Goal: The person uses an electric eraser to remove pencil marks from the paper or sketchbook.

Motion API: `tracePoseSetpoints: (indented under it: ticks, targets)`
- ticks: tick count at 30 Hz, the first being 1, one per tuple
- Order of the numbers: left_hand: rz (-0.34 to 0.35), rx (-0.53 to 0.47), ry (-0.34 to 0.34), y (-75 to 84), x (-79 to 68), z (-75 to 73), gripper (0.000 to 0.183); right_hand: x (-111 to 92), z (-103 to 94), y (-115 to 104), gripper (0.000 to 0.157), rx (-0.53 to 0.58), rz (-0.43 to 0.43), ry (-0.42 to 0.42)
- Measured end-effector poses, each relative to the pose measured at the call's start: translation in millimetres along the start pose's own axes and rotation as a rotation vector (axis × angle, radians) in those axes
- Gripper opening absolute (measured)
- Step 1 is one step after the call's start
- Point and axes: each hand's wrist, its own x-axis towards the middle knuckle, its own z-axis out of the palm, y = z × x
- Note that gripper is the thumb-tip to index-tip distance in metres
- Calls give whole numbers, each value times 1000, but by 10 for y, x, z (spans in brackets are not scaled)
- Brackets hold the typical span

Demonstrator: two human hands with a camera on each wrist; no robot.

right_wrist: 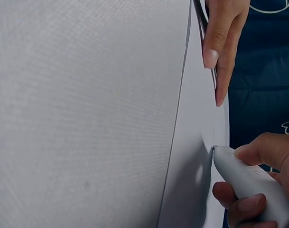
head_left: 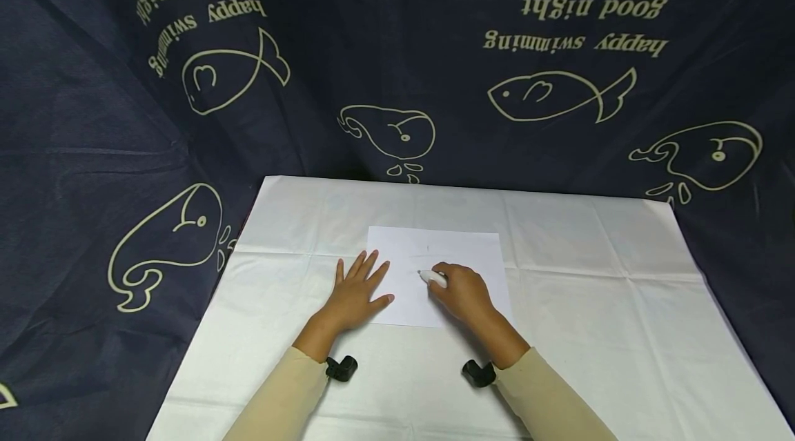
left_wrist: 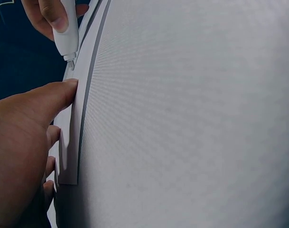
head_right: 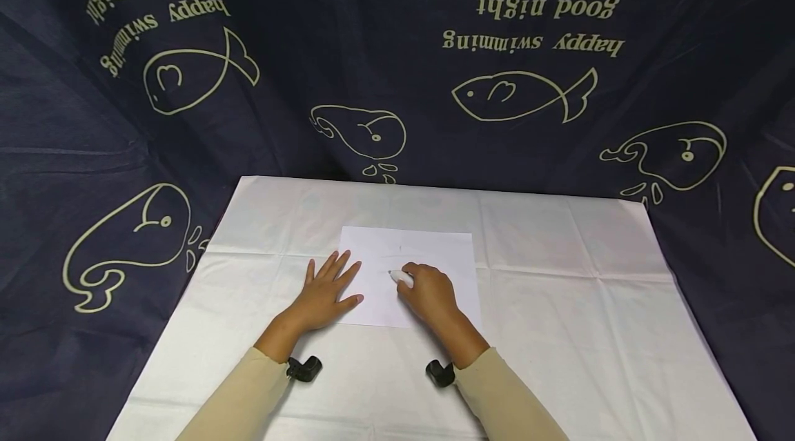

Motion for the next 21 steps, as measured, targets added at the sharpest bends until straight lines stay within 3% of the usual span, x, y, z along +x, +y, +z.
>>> tracePoseSetpoints:
  ticks: [21]
  targets:
    - [-3,-12,1,8,-10,-10,69,7,15,37,24,-9,-2,0]
